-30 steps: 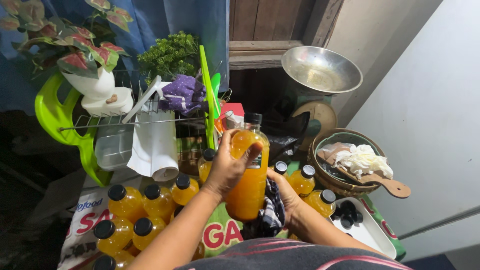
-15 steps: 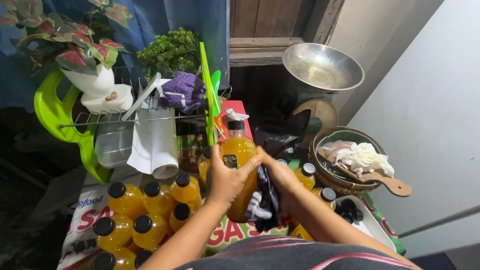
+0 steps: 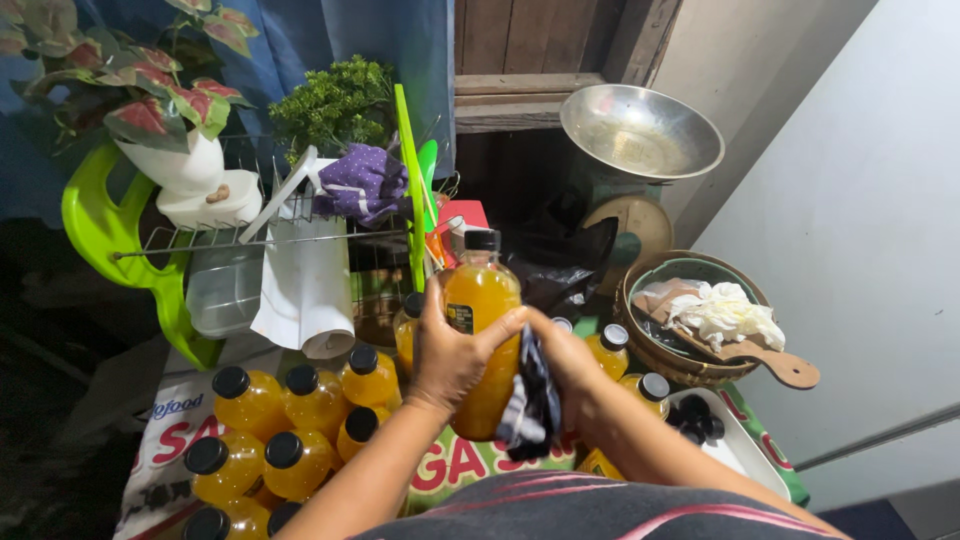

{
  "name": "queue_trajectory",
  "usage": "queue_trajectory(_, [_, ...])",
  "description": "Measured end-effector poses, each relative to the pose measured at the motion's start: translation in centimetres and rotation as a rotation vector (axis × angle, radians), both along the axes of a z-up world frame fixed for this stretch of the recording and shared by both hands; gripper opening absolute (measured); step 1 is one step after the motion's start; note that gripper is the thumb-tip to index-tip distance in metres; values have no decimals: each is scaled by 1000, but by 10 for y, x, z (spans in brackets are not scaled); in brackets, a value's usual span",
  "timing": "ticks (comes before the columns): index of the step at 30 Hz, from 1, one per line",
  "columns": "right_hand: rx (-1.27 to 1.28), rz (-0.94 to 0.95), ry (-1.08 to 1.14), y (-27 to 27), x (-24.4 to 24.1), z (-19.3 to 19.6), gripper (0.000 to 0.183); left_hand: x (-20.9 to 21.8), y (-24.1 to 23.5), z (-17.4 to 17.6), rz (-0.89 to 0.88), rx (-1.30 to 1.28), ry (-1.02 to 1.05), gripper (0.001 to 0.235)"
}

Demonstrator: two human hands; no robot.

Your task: The person wipes multiple plastic bottles filled with orange liquid using a dark cloth. They handle each bottle one at a time, wiping the sides and caps, then place them back on the table. The process is repeated for several bottles in a row.

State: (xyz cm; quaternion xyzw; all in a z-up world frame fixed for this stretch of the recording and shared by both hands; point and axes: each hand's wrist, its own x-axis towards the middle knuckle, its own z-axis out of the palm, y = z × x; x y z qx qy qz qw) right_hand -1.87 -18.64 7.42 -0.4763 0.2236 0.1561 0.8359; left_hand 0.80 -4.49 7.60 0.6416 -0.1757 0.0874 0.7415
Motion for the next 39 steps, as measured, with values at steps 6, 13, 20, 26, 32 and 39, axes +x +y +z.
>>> queue_trajectory(6, [-98,37,171,2,-4,-9,45,0,0,-1,25,11,32,60])
queue_trajectory(13, [-56,-75,-144,-23,28,30,42,-8,-1,-10,-22,78,27,61])
queue_trajectory(20, [-37,61,-31,-17,17,19,48,-5,2,4,-98,-28,2,58])
queue_trajectory(26, [402,219,120,-11,-4,-46,41,2,4,17,-153,-45,-69,59])
queue_trajectory(32, [462,122,48,-32,-4,-74,44,5,1,18,-384,-148,3,77])
queue_trajectory(39, [433,-18,-28,-30,-1,-59,48,7,-3,13,-249,57,-116,85])
